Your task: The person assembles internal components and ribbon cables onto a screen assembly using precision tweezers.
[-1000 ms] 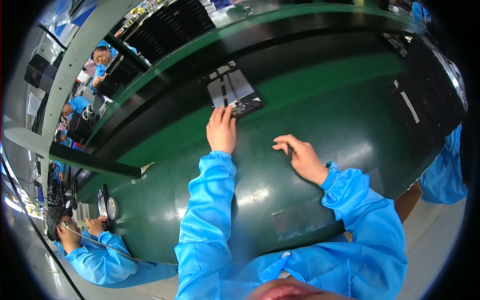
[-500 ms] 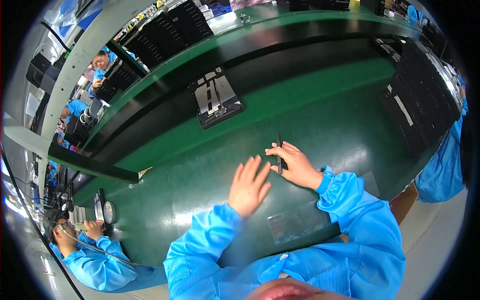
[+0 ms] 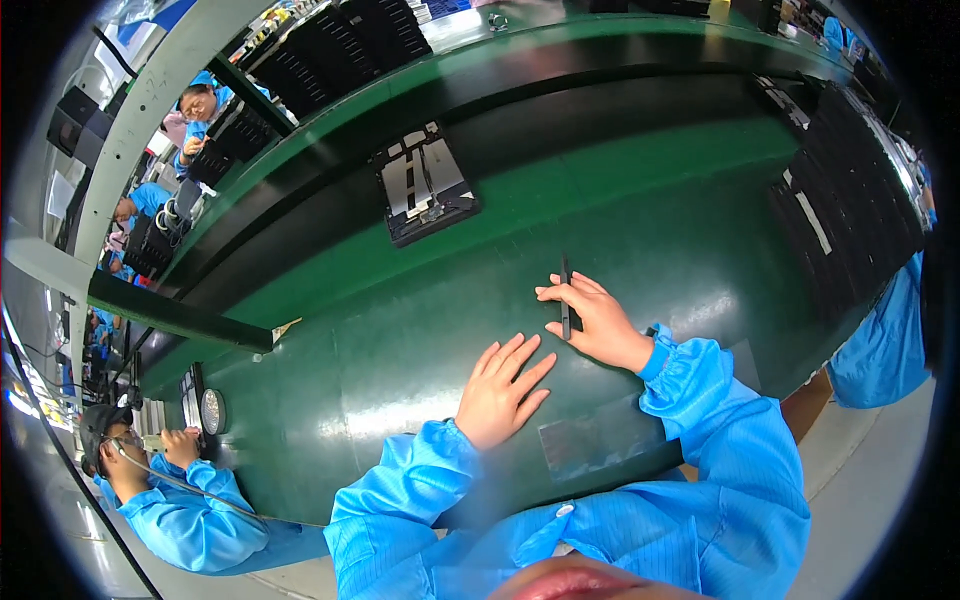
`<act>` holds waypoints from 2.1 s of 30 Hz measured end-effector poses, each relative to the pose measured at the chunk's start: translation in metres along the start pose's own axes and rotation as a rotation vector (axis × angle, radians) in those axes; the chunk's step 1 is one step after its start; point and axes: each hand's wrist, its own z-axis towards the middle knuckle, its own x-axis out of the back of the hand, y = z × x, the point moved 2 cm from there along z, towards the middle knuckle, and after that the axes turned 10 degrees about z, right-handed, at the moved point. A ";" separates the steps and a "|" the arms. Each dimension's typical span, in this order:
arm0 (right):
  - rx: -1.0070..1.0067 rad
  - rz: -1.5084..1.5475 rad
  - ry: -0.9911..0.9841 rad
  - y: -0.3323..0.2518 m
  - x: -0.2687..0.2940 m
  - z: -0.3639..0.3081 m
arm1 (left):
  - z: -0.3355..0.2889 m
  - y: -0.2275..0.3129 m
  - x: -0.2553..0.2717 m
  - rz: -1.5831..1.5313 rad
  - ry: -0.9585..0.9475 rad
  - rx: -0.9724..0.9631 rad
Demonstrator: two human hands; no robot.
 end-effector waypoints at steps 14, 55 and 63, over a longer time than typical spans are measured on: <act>-0.023 -0.007 -0.019 -0.003 0.003 0.001 | 0.002 0.000 0.000 -0.021 0.012 -0.010; 0.004 -0.001 0.007 0.012 0.035 -0.007 | 0.037 0.025 0.009 -0.131 0.083 0.114; 0.118 0.070 -0.144 0.006 0.044 -0.008 | 0.043 0.029 0.005 -0.141 0.029 0.134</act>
